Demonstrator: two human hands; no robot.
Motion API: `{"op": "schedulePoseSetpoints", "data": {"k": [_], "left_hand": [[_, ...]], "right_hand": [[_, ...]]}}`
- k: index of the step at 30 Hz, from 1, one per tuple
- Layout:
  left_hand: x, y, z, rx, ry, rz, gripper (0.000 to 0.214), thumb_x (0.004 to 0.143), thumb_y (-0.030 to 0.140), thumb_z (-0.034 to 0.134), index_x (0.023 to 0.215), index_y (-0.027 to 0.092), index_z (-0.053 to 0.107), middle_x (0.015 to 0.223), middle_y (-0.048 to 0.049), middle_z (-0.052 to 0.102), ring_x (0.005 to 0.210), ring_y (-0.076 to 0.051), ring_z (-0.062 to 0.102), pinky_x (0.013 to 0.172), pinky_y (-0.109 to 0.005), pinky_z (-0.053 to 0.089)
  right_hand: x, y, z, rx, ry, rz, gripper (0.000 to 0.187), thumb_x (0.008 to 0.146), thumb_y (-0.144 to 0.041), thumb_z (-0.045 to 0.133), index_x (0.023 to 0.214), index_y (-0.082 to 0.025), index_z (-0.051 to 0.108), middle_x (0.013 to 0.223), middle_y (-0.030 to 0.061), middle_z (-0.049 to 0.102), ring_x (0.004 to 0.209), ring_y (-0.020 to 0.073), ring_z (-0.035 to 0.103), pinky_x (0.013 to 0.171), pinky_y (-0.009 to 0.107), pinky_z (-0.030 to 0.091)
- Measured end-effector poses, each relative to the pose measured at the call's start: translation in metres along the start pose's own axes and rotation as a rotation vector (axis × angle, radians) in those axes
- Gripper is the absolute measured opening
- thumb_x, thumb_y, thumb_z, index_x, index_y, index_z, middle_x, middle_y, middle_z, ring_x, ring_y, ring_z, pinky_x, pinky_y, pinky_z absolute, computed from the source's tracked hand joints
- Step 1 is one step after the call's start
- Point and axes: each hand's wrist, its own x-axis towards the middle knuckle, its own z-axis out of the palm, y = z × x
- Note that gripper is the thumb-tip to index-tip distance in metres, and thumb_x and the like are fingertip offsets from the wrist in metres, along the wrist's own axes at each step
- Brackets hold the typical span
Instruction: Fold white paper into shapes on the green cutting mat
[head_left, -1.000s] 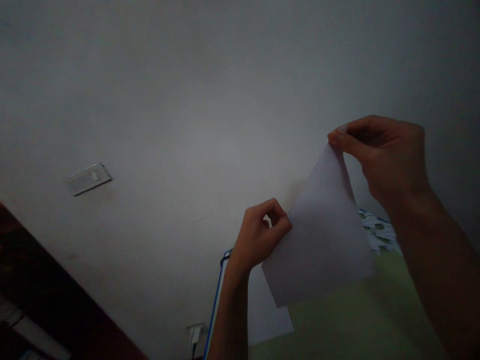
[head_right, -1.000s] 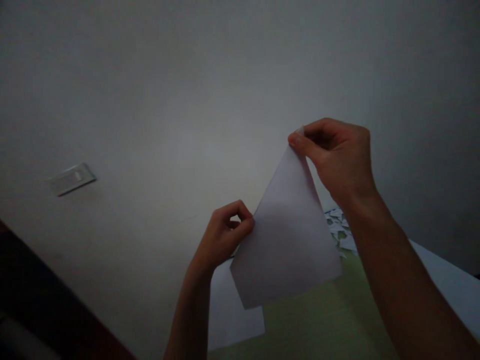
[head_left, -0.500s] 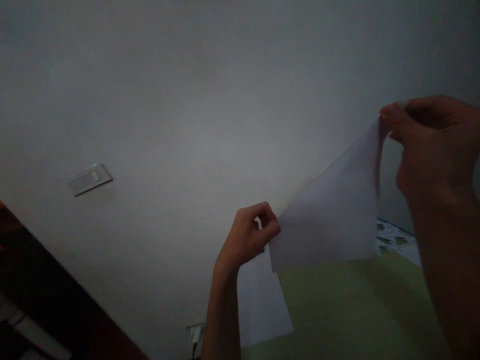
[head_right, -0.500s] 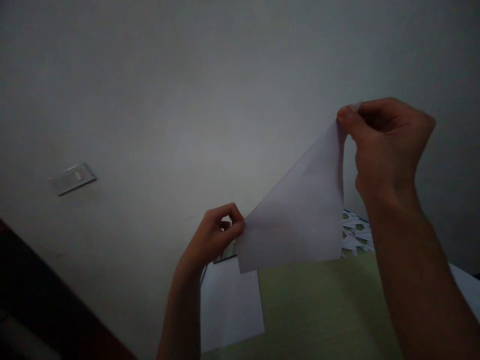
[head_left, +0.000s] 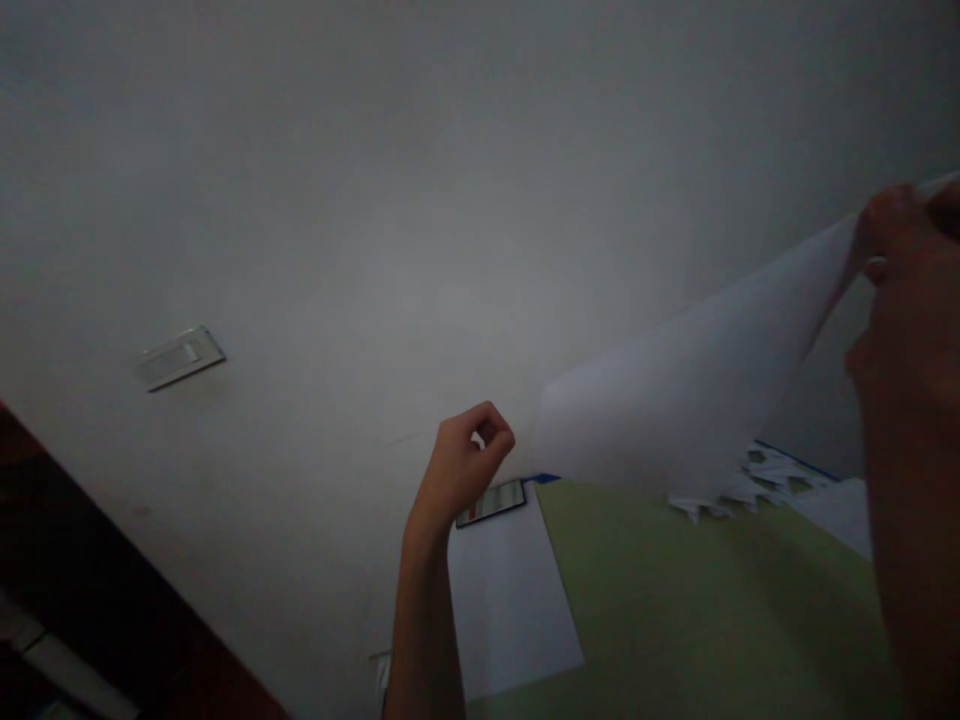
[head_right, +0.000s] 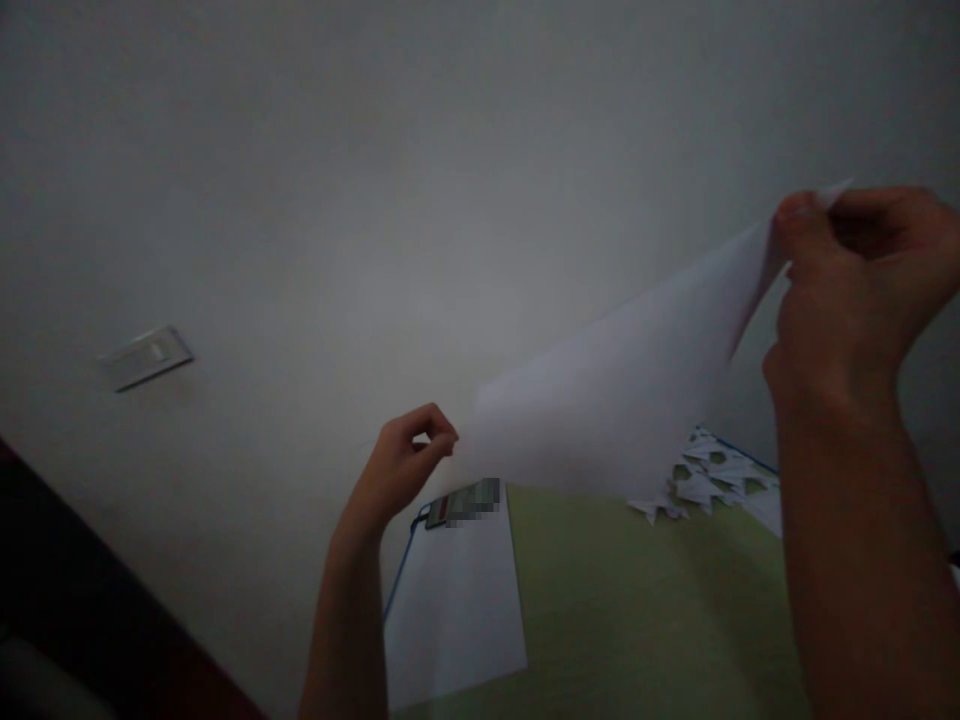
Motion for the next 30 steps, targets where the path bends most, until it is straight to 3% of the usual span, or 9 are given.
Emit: {"op": "schedulePoseSetpoints", "data": {"k": [2, 6, 8, 11, 18, 22, 30], "left_hand": [[0.002, -0.003, -0.002, -0.007, 0.099, -0.014, 0.009, 0.078, 0.023, 0.059, 0.072, 0.018, 0.062, 0.068, 0.0001, 0.062, 0.067, -0.014, 0.056, 0.059, -0.024, 0.042], [0.002, 0.002, -0.003, -0.083, 0.188, -0.036, 0.016, 0.084, 0.031, 0.062, 0.077, 0.018, 0.065, 0.071, -0.0009, 0.065, 0.068, -0.014, 0.058, 0.058, -0.023, 0.043], [0.000, 0.009, -0.001, -0.151, 0.149, -0.039, 0.020, 0.087, 0.036, 0.063, 0.080, 0.018, 0.066, 0.074, -0.0019, 0.067, 0.069, -0.014, 0.059, 0.055, -0.022, 0.043], [-0.002, 0.018, 0.003, -0.206, 0.108, -0.008, 0.026, 0.089, 0.042, 0.064, 0.083, 0.018, 0.068, 0.078, -0.0032, 0.069, 0.070, -0.014, 0.060, 0.053, -0.022, 0.044], [-0.009, 0.042, 0.008, -0.184, 0.076, 0.141, 0.021, 0.092, 0.039, 0.065, 0.094, 0.019, 0.072, 0.097, -0.0053, 0.074, 0.093, -0.016, 0.067, 0.080, -0.027, 0.053], [-0.007, 0.048, 0.008, -0.192, 0.037, 0.153, 0.020, 0.090, 0.038, 0.068, 0.096, 0.020, 0.073, 0.098, -0.0049, 0.075, 0.091, -0.016, 0.068, 0.080, -0.028, 0.054], [-0.012, 0.044, 0.013, -0.316, -0.188, 0.103, 0.023, 0.088, 0.038, 0.072, 0.099, 0.018, 0.074, 0.092, -0.0053, 0.075, 0.085, -0.016, 0.070, 0.081, -0.028, 0.056]], "right_hand": [[-0.001, -0.007, -0.001, 0.017, 0.047, 0.044, 0.020, 0.070, -0.006, 0.082, 0.084, -0.016, 0.072, 0.075, 0.0002, 0.065, 0.066, 0.0151, 0.063, 0.065, 0.035, 0.048], [-0.022, -0.043, 0.009, 0.007, -0.060, 0.028, 0.014, 0.067, -0.007, 0.082, 0.075, -0.015, 0.074, 0.070, -0.0013, 0.065, 0.062, 0.0119, 0.060, 0.061, 0.030, 0.046], [-0.035, -0.060, 0.015, 0.047, -0.168, 0.093, 0.012, 0.066, -0.009, 0.083, 0.072, -0.016, 0.074, 0.066, -0.0011, 0.065, 0.057, 0.0108, 0.057, 0.056, 0.028, 0.044], [-0.052, -0.079, 0.019, 0.093, -0.437, 0.175, 0.011, 0.067, -0.014, 0.084, 0.072, -0.018, 0.075, 0.068, -0.0007, 0.069, 0.060, 0.0118, 0.059, 0.057, 0.027, 0.046], [-0.078, -0.125, 0.024, 0.194, -0.845, 0.211, 0.014, 0.075, -0.033, 0.082, 0.073, -0.022, 0.074, 0.071, -0.0012, 0.071, 0.065, 0.0145, 0.063, 0.060, 0.028, 0.050], [-0.086, -0.139, 0.029, 0.218, -0.935, 0.177, 0.019, 0.078, -0.042, 0.079, 0.073, -0.025, 0.072, 0.071, -0.0016, 0.069, 0.065, 0.0158, 0.064, 0.059, 0.029, 0.052], [-0.089, -0.138, 0.023, 0.272, -1.020, 0.197, 0.024, 0.079, -0.049, 0.077, 0.076, -0.025, 0.072, 0.075, -0.0002, 0.071, 0.068, 0.0170, 0.065, 0.057, 0.028, 0.050]]}}
